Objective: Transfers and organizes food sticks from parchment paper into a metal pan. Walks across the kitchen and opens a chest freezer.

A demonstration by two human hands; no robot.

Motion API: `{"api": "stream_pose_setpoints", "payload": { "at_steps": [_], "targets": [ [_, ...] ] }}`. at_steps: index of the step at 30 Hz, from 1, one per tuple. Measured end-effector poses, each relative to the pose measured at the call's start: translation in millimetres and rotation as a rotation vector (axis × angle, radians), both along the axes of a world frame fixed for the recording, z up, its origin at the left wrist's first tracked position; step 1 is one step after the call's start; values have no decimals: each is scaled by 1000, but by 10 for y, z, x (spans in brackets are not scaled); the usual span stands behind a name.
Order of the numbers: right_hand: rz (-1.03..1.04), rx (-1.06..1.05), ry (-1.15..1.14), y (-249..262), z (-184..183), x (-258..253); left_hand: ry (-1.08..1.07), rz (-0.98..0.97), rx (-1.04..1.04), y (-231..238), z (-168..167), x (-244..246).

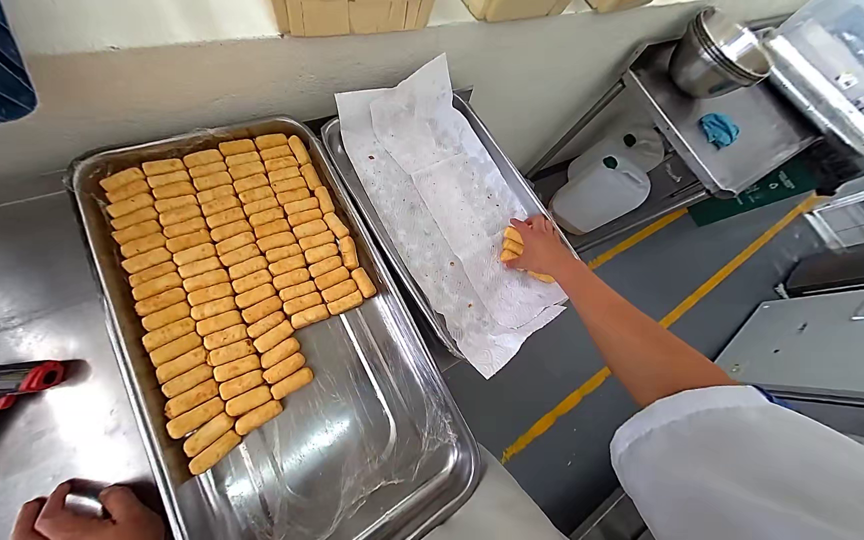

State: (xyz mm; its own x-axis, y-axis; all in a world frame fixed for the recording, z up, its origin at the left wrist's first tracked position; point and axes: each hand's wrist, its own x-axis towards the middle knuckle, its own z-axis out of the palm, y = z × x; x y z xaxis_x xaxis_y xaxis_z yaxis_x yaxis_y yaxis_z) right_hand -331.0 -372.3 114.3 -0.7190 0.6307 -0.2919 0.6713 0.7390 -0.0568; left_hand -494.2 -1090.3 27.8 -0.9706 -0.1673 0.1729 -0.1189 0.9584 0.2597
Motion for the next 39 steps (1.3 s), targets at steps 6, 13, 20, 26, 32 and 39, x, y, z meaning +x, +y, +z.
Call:
{"api": "stream_pose_setpoints", "payload": {
  "at_steps": [6, 13, 20, 26, 32, 39],
  "targets": [
    [89, -86, -152, 31, 5, 41, -24, 17, 36, 17, 37, 4],
    [197, -129, -143, 115, 11, 34, -41, 11, 74, 59, 104, -8],
    [184, -185, 181, -1076, 637, -303, -63, 11, 87, 54, 155, -9],
    [534, -313, 115, -3106, 398, -807, -70, 11, 98, 47, 137, -1],
    [561, -301, 209, -3468, -89, -980, -55, 2, 95, 47, 132, 0],
    [192, -439, 376, -3670, -262, -769, -72, 8, 108, 31, 120, -1]
  ]
}}
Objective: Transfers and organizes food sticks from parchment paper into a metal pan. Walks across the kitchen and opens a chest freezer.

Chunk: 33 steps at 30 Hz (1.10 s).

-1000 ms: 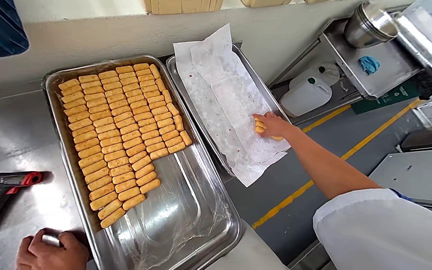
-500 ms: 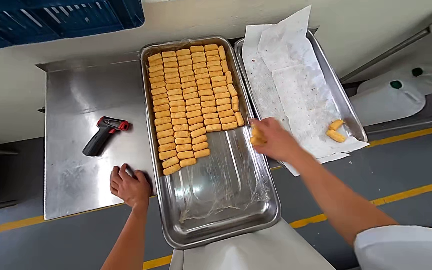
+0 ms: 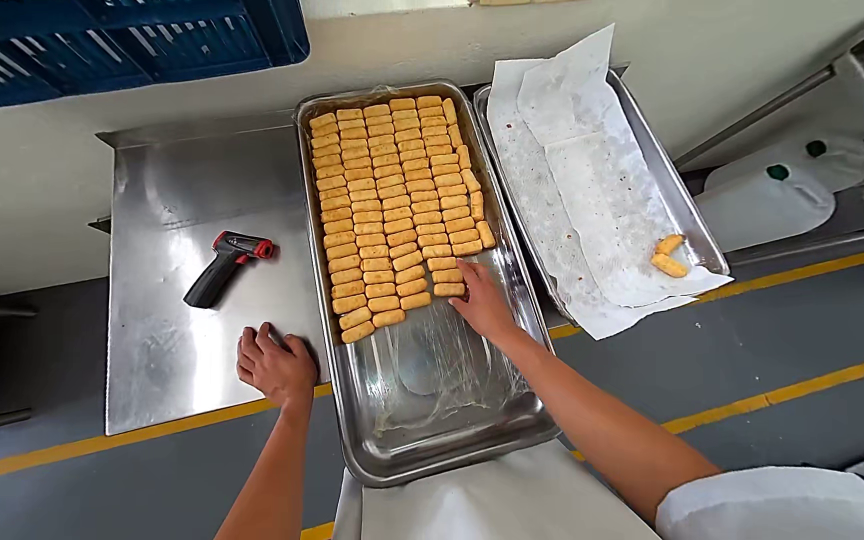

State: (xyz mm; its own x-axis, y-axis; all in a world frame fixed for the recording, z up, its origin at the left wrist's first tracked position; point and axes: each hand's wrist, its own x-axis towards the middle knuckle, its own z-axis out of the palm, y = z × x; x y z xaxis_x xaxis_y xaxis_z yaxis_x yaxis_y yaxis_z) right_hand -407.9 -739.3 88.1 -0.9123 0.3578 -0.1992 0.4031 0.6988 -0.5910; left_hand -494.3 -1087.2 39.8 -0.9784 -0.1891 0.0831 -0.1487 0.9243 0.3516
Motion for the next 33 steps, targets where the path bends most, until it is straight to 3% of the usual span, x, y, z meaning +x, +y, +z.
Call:
{"api": "stream_pose_setpoints", "payload": {
  "at_steps": [12, 17, 20, 22, 25, 29, 33],
  "targets": [
    [35, -5, 109, -45, -133, -73, 21, -20, 1, 38, 10, 15],
    [59, -34, 125, 53, -15, 1, 35, -50, -14, -30, -33, 25],
    [7, 25, 189, 570, 240, 169, 28, -60, -42, -51, -57, 21],
    [-133, 136, 203, 1219, 432, 363, 35, -50, -38, -62, -91, 12],
    [-295, 302, -65, 2411, 668, 724, 11, -25, -31, -30, -77, 19],
    [-218, 388, -462, 3522, 438, 1155, 12, -18, -35, -14, -77, 13],
    [-119, 398, -612, 3754, 251, 1289, 13, -8, -42, -34, -95, 11]
  ]
}}
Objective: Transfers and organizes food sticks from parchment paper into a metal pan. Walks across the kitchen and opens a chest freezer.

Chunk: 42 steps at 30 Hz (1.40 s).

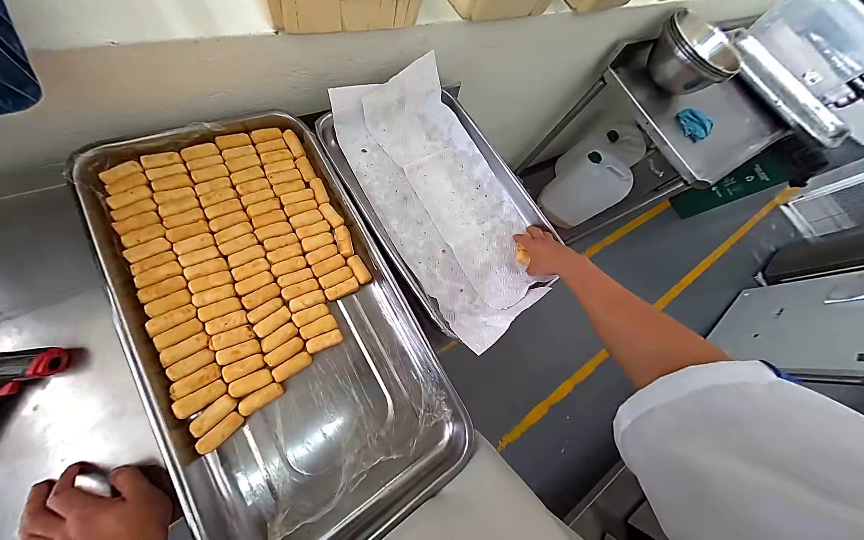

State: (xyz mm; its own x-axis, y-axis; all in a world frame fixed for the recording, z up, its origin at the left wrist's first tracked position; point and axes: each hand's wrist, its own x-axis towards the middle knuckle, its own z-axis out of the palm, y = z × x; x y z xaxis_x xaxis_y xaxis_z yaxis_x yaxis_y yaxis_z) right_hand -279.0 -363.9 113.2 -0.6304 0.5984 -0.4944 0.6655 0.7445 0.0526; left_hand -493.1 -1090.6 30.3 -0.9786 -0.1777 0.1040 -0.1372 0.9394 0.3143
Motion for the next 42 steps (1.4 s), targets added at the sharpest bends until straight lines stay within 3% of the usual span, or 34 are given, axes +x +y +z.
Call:
{"api": "stream_pose_setpoints", "payload": {
  "at_steps": [3, 9, 13, 16, 19, 22, 25, 33, 42],
  "targets": [
    [-59, 48, 22, -16, 25, 11, -6, 11, -21, -5, 2, -11],
    [-107, -59, 144, 59, -52, 139, 1, 7, 16, 40, 33, 1],
    [-147, -68, 299, -99, 143, 35, 18, -3, 17, 51, 77, 1],
    [-172, -99, 484, -774, 505, -391, 8, 7, 27, 45, 80, -18],
    [-43, -244, 521, -1950, 743, -870, -7, 12, 34, 58, 119, -6],
    [130, -323, 395, -2833, 606, -1263, 3, 13, 33, 63, 108, -12],
    [195, -316, 320, -3213, 278, -1468, 8, 16, 44, 63, 102, -8],
    [208, -245, 521, -3309, -195, -1300, 6, 14, 45, 47, 104, -8],
    [231, -275, 543, -3312, -221, -1272, 17, -3, 50, 50, 126, -12]
  ]
}}
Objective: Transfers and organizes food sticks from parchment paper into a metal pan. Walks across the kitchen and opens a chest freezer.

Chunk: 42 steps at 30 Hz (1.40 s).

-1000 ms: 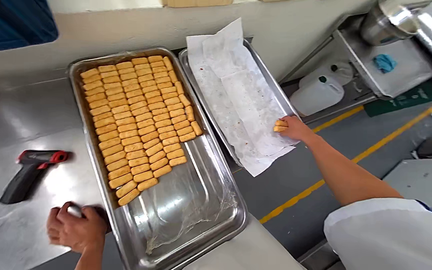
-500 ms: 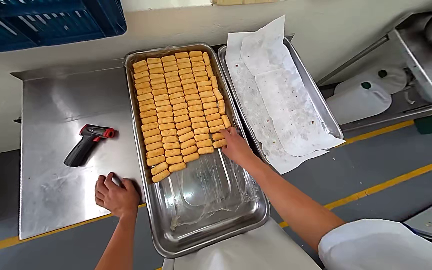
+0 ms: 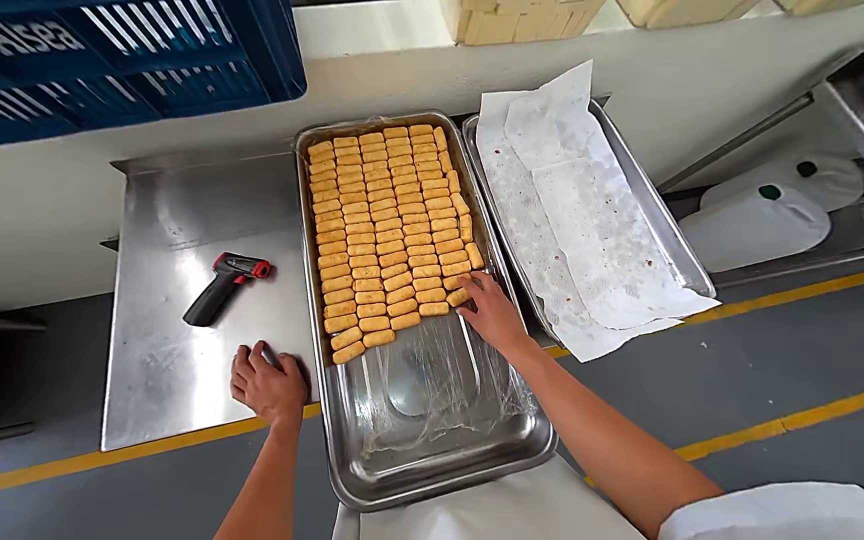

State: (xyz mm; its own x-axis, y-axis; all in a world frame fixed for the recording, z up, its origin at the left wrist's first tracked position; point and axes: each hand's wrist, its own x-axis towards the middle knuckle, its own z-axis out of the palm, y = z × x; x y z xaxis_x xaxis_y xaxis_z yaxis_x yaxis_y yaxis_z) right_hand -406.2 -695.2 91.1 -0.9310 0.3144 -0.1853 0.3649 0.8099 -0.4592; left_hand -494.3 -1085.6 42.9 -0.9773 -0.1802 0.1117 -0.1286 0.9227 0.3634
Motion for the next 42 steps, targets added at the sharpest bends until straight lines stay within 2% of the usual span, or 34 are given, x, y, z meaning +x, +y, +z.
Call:
{"api": "stream_pose_setpoints", "payload": {
  "at_steps": [3, 5, 7, 9, 12, 14, 17, 20, 23, 29, 35, 37, 39, 42],
  "targets": [
    [-32, -5, 40, 8, -22, 14, -27, 2, 26, -12, 30, -16],
    [-56, -29, 57, 2, -22, -6, -84, 8, 168, -55, 131, -54],
    [-53, -53, 89, 17, -56, -39, -132, 0, 387, -62, 365, -60],
    [-37, -73, 106, 26, -75, -41, -154, -106, 474, 1, 679, 44],
    [-25, -80, 132, 13, -81, -56, -153, -417, 316, 229, 980, 210],
    [-22, -93, 129, -9, -110, -63, -191, -613, 132, 383, 976, 292],
    [-17, -82, 139, 8, -128, -90, -254, -794, -125, 515, 834, 244],
    [-76, -73, 151, -25, -4, 16, -270, -868, -250, 511, 708, 71],
    [-199, -108, 186, -217, 193, 290, -219, -920, -250, 498, 677, -105],
    [-402, -253, 245, -848, 286, 1087, -269, -1035, -217, 479, 714, -131],
    [-366, -334, 159, -1385, 336, 1671, -357, -1062, -285, 579, 779, -203],
    [-388, -319, 192, -1456, 378, 1842, -373, -1055, -218, 552, 851, -177],
    [-470, -329, 215, -1464, 455, 2007, -274, -1081, -49, 535, 843, -124],
    [-718, -503, 300, -1441, 529, 2228, -168, -1191, 230, 743, 967, 84]
  ]
}}
